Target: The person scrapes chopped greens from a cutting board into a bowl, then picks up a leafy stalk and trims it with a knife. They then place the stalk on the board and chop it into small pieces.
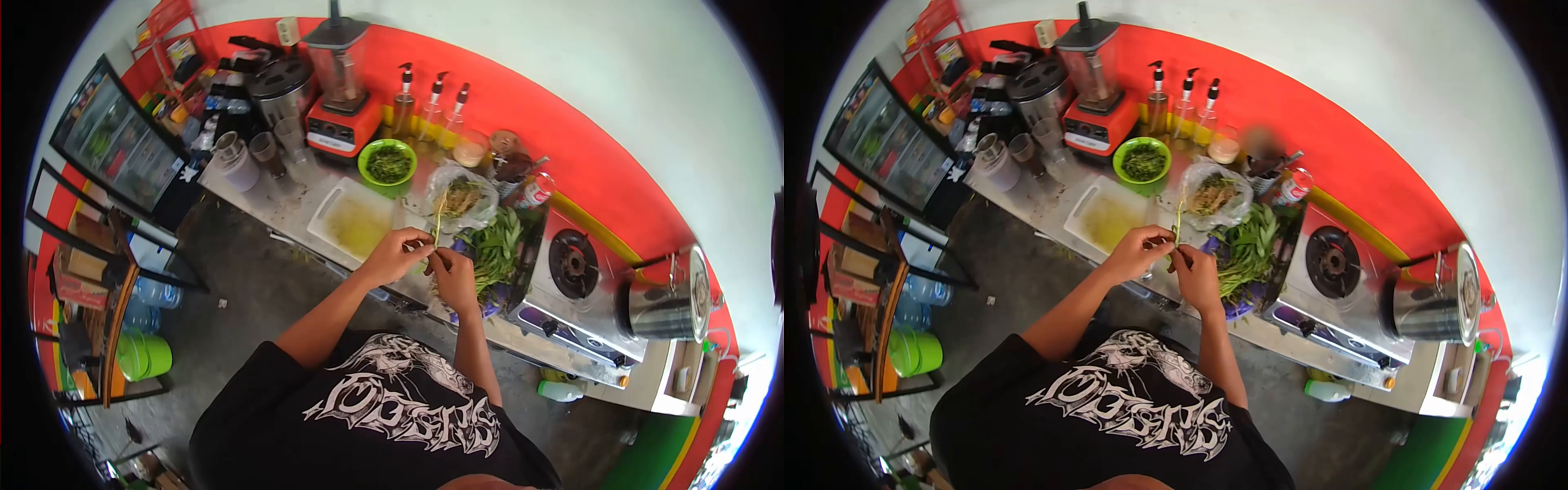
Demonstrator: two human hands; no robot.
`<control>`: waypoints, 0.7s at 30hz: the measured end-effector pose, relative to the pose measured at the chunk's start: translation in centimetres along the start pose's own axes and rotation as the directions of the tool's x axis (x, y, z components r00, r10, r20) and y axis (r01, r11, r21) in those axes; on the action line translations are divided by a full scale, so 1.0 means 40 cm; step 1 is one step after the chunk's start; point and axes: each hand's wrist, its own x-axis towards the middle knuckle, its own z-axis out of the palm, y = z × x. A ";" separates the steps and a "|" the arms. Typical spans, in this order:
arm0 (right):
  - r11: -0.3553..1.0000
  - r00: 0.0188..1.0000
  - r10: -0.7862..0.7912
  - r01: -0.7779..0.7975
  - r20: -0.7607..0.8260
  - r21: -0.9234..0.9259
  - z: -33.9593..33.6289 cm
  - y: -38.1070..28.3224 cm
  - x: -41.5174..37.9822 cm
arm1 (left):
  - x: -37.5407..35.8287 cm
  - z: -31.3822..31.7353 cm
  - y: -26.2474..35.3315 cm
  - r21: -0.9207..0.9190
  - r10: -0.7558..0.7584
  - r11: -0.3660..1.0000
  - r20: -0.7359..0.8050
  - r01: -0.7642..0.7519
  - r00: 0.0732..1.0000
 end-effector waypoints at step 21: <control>0.678 0.926 0.321 -0.372 -0.200 -0.634 0.383 0.244 0.139 | -0.020 -0.480 -0.200 0.080 -0.122 0.986 -0.233 0.144 0.965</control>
